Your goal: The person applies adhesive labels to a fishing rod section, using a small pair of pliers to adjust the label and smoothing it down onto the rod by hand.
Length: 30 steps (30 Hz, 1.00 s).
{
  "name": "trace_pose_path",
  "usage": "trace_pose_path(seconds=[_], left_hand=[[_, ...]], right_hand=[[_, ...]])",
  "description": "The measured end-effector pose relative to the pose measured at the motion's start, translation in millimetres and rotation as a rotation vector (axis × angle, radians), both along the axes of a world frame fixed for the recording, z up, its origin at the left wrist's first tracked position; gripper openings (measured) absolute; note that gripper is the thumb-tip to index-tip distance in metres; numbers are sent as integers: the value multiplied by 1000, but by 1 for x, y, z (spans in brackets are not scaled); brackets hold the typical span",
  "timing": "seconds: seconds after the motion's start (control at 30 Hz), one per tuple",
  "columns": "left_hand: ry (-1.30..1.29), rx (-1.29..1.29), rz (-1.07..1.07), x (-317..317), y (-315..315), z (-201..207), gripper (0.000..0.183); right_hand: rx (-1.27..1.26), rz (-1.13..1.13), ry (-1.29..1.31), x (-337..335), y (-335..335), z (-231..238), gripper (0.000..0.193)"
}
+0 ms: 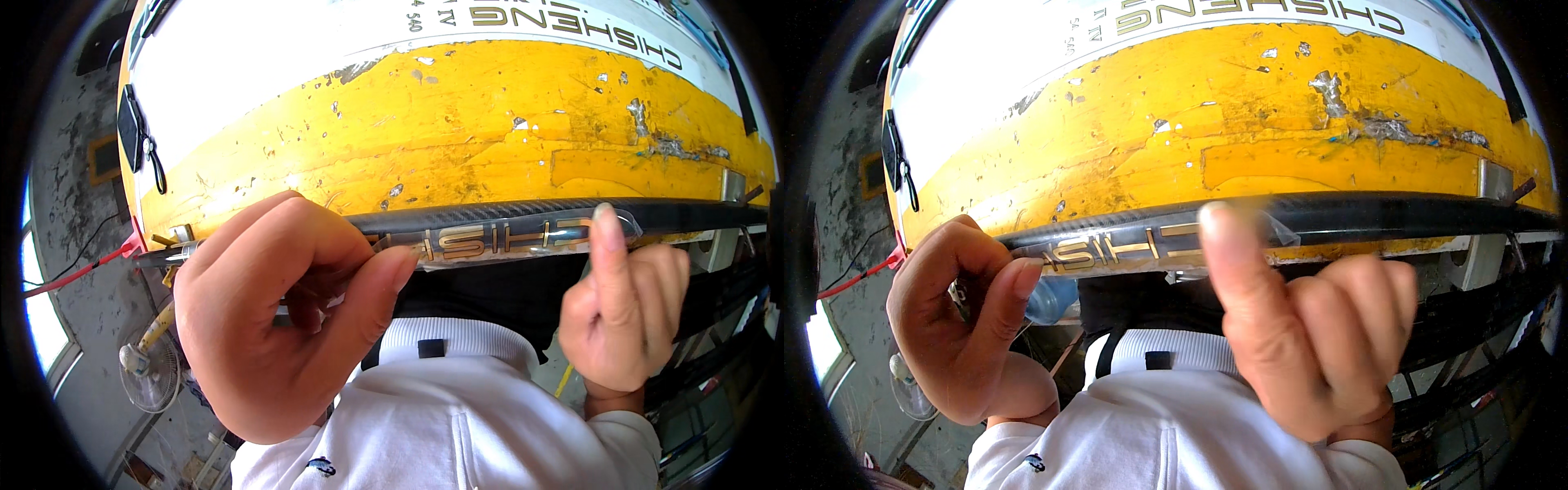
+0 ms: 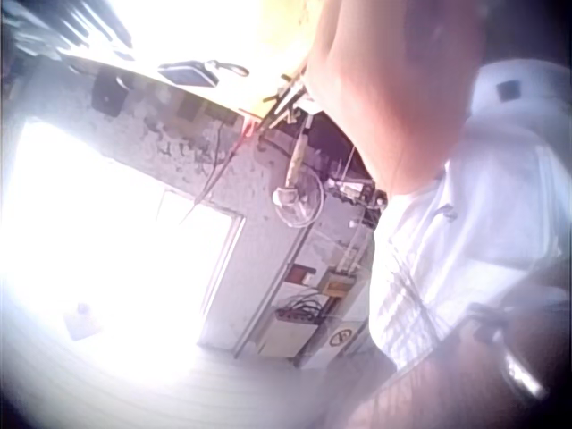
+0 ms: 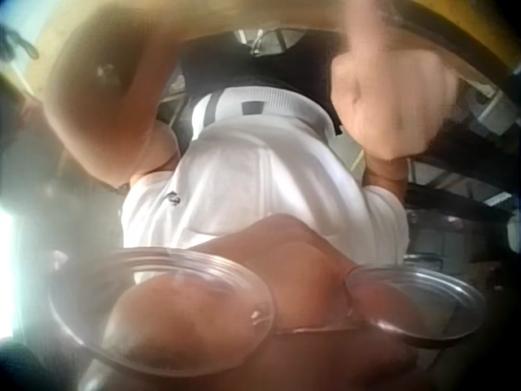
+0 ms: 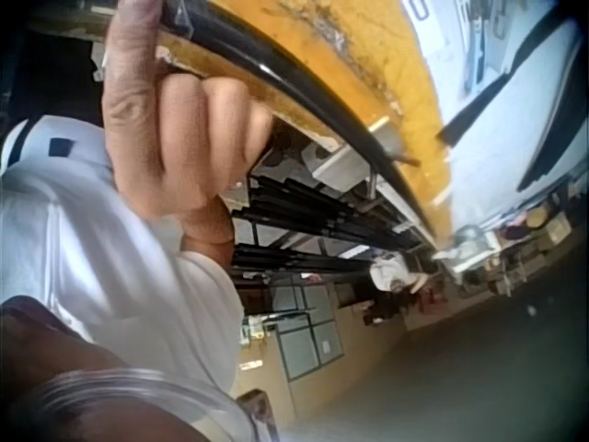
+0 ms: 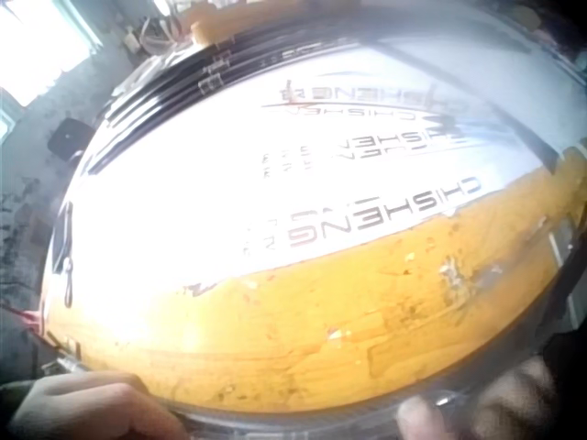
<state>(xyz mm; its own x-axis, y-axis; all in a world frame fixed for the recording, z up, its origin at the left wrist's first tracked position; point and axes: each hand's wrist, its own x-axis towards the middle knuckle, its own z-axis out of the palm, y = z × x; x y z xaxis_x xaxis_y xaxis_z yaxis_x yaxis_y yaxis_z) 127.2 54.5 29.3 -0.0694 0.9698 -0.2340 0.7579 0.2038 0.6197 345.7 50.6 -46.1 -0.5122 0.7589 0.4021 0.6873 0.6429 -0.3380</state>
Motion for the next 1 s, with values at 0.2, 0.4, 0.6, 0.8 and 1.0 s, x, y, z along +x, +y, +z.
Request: trace_pose_path(seconds=[0.2, 0.4, 0.6, 0.8, 1.0], left_hand=[[-14, -2, -34, -1, 3, 3, 20], [-35, -3, -39, -5, 0, -1, 19], [-29, -18, -37, -3, 1, 2, 19], [-27, -26, -40, -5, 0, 2, 19], [-35, 9, -99, -8, -1, 0, 19]], right_hand=[[1, 52, -18, -8, -8, -13, 56], [-92, -26, -61, 6, -11, -3, 52], [-104, 63, 5, -13, -11, -7, 51], [-97, -36, 15, -2, -8, -5, 52], [-68, -184, 103, 2, -13, -21, 58]])
